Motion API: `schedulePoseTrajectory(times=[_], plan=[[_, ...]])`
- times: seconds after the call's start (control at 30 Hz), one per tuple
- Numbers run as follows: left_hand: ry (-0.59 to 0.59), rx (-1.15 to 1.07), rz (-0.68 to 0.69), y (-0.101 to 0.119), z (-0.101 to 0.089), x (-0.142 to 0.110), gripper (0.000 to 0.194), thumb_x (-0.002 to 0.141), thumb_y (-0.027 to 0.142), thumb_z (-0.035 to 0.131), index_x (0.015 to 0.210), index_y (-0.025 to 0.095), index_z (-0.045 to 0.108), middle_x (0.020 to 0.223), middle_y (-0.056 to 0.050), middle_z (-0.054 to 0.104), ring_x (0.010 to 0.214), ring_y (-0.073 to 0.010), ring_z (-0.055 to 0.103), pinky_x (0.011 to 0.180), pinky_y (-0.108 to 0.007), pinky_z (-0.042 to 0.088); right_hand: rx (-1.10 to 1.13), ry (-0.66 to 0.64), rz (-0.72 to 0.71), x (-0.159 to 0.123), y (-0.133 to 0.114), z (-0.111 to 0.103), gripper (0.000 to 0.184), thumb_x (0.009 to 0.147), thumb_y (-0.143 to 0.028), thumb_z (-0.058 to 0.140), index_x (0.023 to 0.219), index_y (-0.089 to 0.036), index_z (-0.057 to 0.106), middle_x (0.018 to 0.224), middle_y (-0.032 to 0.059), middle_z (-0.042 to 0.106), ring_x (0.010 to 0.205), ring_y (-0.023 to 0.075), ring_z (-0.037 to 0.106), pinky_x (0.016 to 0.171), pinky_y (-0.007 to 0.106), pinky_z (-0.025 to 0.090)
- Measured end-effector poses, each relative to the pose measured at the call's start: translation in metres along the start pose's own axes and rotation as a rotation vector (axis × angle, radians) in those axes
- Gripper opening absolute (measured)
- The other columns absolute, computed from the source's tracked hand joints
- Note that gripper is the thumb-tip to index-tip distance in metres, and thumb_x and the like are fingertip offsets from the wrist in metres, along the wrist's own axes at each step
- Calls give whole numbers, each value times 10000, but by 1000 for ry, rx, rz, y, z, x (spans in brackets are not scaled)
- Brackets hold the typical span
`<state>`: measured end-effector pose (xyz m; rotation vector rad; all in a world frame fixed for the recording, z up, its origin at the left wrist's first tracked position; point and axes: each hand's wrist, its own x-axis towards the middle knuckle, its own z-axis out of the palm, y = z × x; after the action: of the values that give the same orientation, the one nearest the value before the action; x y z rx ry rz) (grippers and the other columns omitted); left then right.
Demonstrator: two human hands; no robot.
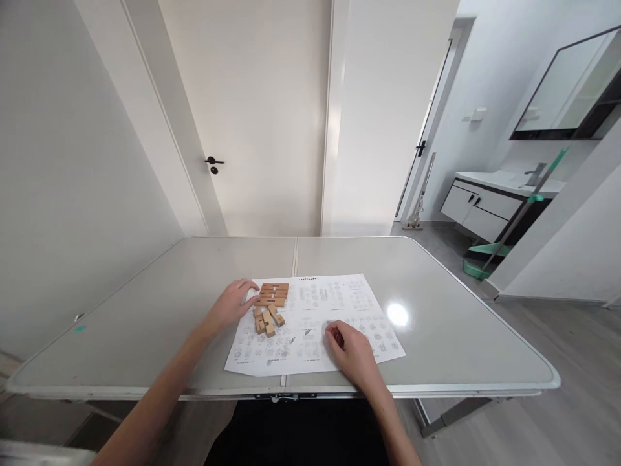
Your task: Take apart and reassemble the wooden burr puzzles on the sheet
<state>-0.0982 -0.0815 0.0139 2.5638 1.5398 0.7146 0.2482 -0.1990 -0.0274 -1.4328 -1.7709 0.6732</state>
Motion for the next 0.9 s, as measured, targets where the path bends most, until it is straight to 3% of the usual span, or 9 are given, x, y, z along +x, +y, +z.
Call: schedulePoseTrajectory(times=[0.23,0.47,0.57,0.7,0.9], plan=[[-6,-111,2,-17,24,29,444,1003,518,473,1279,202,617,1329,-125,664,1280,-281,582,1118,-456,431,2,4,-2,1,-1,1,273,1004,-458,489,952,-249,656,870,65,730,748,245,664,680,350,515],[14,-176,-27,-31,45,33,437,1036,478,384,1274,200,623,1294,-129,690,1238,-270,628,1111,-450,452,-115,-27,-43,14,-3,4,203,987,-365,487,933,-249,644,845,44,733,685,224,656,658,337,487],[21,-205,-34,-33,47,34,423,1047,439,345,1285,196,597,1300,-124,687,1245,-259,623,1117,-446,445,-180,-97,-135,42,-14,8,185,998,-319,461,1013,-246,629,911,46,730,776,221,678,695,332,491],[43,-190,-5,-31,47,35,385,1043,414,372,1274,197,589,1241,-113,705,1207,-253,636,1099,-437,452,-212,-151,-313,100,-25,29,192,978,-246,518,1146,-233,609,1050,61,688,894,206,670,800,342,514],[72,-126,34,-26,47,37,331,1037,380,405,1204,200,626,1158,-102,715,1123,-251,655,1047,-424,479,-90,-208,-512,167,-16,69,322,936,-245,661,1250,-222,594,1257,107,600,1208,238,589,1049,391,485]])
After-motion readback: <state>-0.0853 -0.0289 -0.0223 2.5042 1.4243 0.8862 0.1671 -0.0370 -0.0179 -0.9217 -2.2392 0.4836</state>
